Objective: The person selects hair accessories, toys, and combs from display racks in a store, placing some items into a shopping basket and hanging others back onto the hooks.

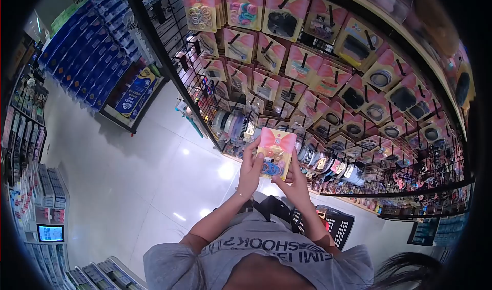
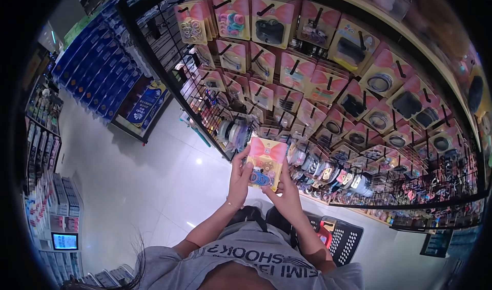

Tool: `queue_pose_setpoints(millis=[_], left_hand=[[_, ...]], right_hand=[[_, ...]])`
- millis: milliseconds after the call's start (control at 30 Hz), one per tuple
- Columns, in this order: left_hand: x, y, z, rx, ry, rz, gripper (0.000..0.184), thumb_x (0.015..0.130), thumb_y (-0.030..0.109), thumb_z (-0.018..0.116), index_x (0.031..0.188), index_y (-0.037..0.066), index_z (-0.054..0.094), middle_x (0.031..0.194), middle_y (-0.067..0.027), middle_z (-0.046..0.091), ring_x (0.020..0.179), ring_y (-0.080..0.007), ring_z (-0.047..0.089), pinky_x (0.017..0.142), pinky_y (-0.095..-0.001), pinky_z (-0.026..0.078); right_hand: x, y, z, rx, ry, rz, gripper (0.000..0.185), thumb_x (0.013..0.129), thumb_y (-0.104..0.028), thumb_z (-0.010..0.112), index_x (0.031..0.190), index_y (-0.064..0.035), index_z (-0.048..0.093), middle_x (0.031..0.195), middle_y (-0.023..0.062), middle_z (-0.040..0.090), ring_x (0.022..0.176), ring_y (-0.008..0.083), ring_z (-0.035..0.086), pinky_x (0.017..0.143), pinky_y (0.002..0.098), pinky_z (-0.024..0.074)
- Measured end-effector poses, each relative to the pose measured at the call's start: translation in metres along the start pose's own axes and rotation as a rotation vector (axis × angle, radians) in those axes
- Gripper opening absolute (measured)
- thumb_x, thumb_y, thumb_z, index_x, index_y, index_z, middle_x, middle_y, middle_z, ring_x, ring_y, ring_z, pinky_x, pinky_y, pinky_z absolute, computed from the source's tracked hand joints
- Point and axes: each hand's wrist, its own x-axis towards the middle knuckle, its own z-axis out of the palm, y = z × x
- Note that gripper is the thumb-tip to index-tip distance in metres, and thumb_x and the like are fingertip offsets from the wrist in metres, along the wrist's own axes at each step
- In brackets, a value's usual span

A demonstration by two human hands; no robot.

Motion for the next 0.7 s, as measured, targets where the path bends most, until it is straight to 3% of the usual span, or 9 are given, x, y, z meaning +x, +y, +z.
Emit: queue_pose_setpoints(millis=[100,300,467,600,700], left_hand=[[-0.006,0.009,-0.016,-0.144,0.022,-0.140,0.037,0.091,0.013,0.038,0.125,0.004,0.028,0.121,-0.0117,0.040,0.098,-0.0121,0.048,0.079,-0.0253,0.042],[-0.012,0.012,-0.020,-0.111,0.009,-0.061,0.036,0.091,0.013,0.037,0.124,0.004,0.027,0.121,-0.0118,0.040,0.095,-0.0121,0.050,0.077,-0.0246,0.043],[-0.012,0.008,-0.014,-0.059,-0.022,-0.037,0.036,0.091,0.017,0.039,0.123,0.005,0.029,0.127,-0.0093,0.036,0.096,-0.0128,0.050,0.076,-0.0248,0.044],[-0.013,0.010,0.003,0.007,-0.067,-0.094,0.037,0.090,0.018,0.040,0.123,0.004,0.031,0.130,-0.0078,0.033,0.102,-0.0129,0.046,0.082,-0.0242,0.040],[-0.015,0.004,0.024,0.029,-0.116,-0.006,0.039,0.090,0.018,0.039,0.125,0.003,0.029,0.131,-0.0085,0.032,0.111,-0.0165,0.040,0.092,-0.0281,0.033]], right_hand=[[-0.002,-0.004,0.016,-0.073,-0.004,-0.023,0.086,0.074,-0.002,0.061,0.136,-0.0063,0.001,0.108,0.0135,0.054,0.088,0.0157,0.058,0.068,0.0246,0.0482],[-0.011,-0.003,0.027,-0.017,0.052,-0.037,0.086,0.075,-0.004,0.062,0.136,-0.0047,0.002,0.109,0.0143,0.054,0.088,0.0149,0.058,0.066,0.0239,0.0476],[-0.018,-0.006,0.026,0.020,0.123,-0.019,0.087,0.073,0.002,0.061,0.137,-0.0079,0.003,0.108,0.0102,0.054,0.091,0.0126,0.056,0.067,0.0206,0.0453],[-0.029,-0.006,0.015,0.071,0.163,0.054,0.085,0.075,0.002,0.059,0.137,-0.0096,0.003,0.108,0.0103,0.054,0.086,0.0115,0.057,0.064,0.0213,0.0466],[-0.042,-0.003,0.000,0.058,0.243,0.078,0.082,0.077,0.001,0.057,0.137,-0.0101,0.003,0.106,0.0117,0.055,0.077,0.0122,0.060,0.062,0.0222,0.0478]])
